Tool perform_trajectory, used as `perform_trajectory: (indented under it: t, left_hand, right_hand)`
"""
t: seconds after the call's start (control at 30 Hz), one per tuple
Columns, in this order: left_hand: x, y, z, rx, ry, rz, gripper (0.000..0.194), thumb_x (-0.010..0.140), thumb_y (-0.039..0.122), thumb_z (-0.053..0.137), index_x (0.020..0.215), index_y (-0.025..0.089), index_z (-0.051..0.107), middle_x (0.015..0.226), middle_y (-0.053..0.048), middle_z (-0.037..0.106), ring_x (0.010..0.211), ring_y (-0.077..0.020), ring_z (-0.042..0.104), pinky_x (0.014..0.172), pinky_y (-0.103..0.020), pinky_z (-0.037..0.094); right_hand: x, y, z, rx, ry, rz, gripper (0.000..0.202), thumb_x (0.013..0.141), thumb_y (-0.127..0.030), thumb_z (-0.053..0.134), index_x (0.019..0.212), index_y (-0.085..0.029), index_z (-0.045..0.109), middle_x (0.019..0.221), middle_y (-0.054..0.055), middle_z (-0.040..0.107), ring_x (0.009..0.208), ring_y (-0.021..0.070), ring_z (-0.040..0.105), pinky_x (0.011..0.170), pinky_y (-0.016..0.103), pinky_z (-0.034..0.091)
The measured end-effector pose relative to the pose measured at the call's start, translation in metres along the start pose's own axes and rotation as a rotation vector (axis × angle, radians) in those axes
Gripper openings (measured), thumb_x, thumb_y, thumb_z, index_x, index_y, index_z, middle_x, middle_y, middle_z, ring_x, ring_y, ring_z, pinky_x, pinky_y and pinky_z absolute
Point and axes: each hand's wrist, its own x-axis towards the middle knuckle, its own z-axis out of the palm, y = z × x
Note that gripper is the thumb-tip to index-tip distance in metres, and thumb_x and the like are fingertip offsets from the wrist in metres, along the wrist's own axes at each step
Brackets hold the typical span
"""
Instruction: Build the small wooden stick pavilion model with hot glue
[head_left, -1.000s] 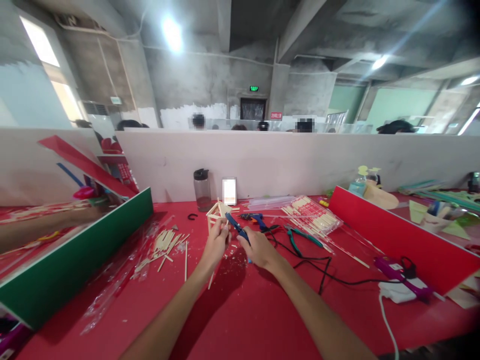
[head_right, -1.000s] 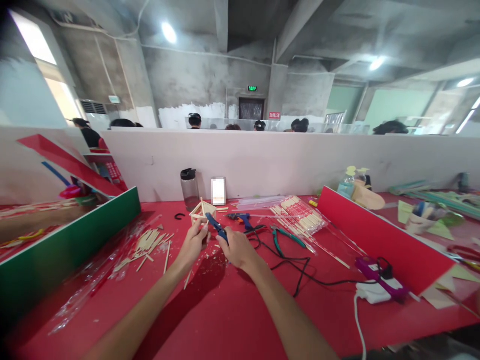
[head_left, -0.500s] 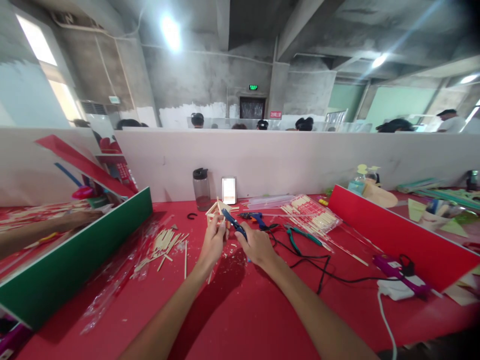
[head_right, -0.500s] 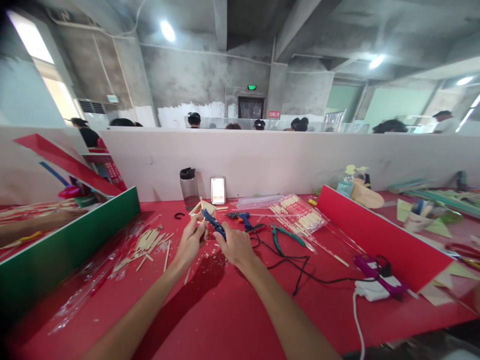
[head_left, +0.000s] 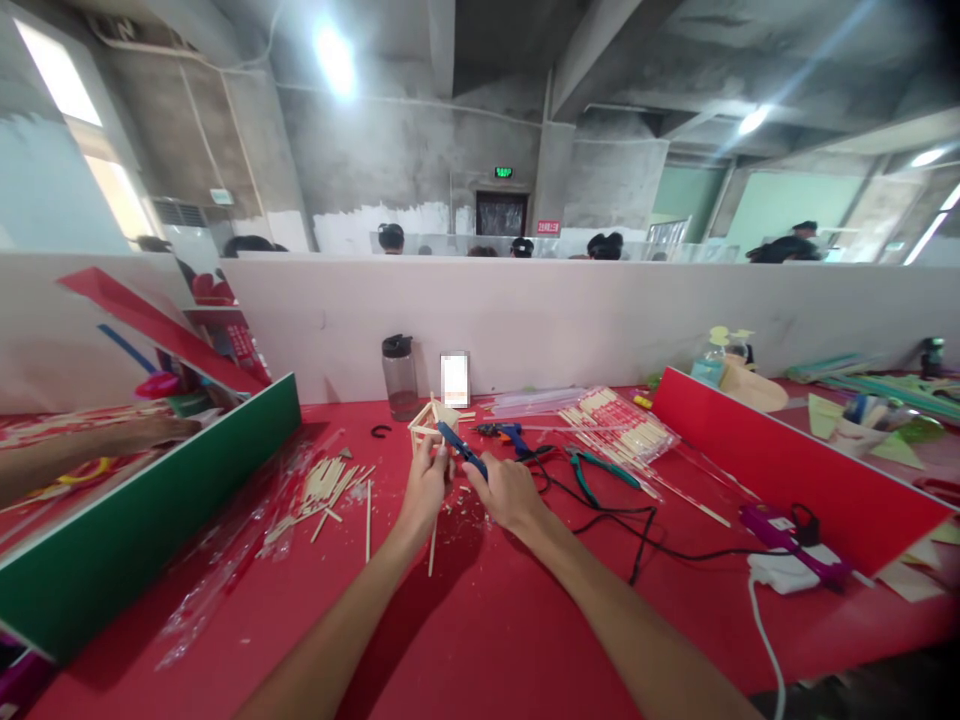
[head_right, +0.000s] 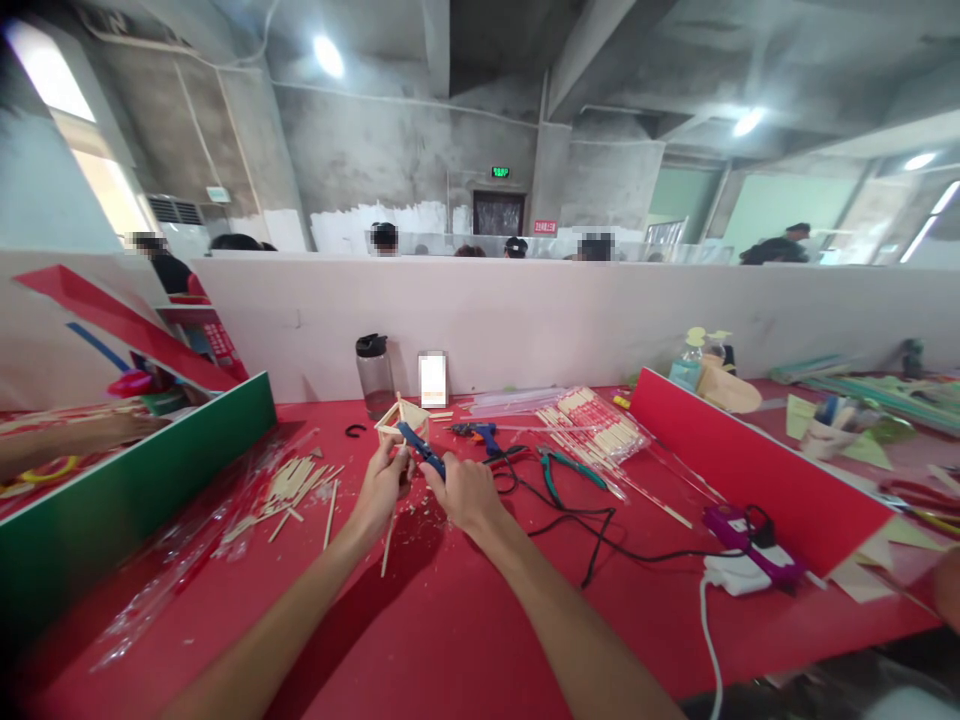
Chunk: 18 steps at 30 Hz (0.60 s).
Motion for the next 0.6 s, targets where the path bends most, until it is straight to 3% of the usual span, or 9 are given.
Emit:
perform_trajectory:
  t: [0.23, 0.43, 0.6]
  left_hand:
    - [0.003, 0.006, -0.004, -0.027, -0.010, -0.007, 0.029, 0.081, 0.046, 0.062, 0.085, 0.021, 0.048, 0.052, 0.008, 0.045, 0.037, -0.0047, 0.029, 0.038, -0.016, 0.019]
    - [0.002, 0.012, -0.005, -0.052, -0.026, 0.023, 0.026, 0.081, 0.044, 0.061, 0.085, 0.021, 0.050, 0.054, 0.008, 0.046, 0.037, -0.0040, 0.025, 0.038, -0.017, 0.017]
    - [0.008, 0.016, -0.018, 0.039, 0.062, 0.097, 0.024, 0.079, 0.039, 0.062, 0.093, 0.019, 0.059, 0.059, 0.008, 0.045, 0.041, -0.0044, 0.030, 0.039, -0.017, 0.023]
  right_hand:
    - [0.001, 0.011, -0.003, 0.241, 0.026, 0.058, 0.056, 0.102, -0.051, 0.015, 0.103, -0.020, 0.062, 0.091, 0.009, 0.073, 0.089, 0.0230, 0.069, 0.074, 0.027, 0.041]
    - [0.001, 0.031, -0.021, 0.145, -0.113, 0.227, 0.049, 0.099, -0.052, 0.024, 0.114, -0.016, 0.055, 0.101, 0.016, 0.071, 0.094, 0.0310, 0.068, 0.076, 0.035, 0.042]
    - [-0.010, 0.020, -0.020, 0.065, -0.161, 0.210, 0.050, 0.091, -0.054, 0.042, 0.115, -0.012, 0.055, 0.115, 0.021, 0.063, 0.107, 0.0353, 0.061, 0.084, 0.041, 0.043]
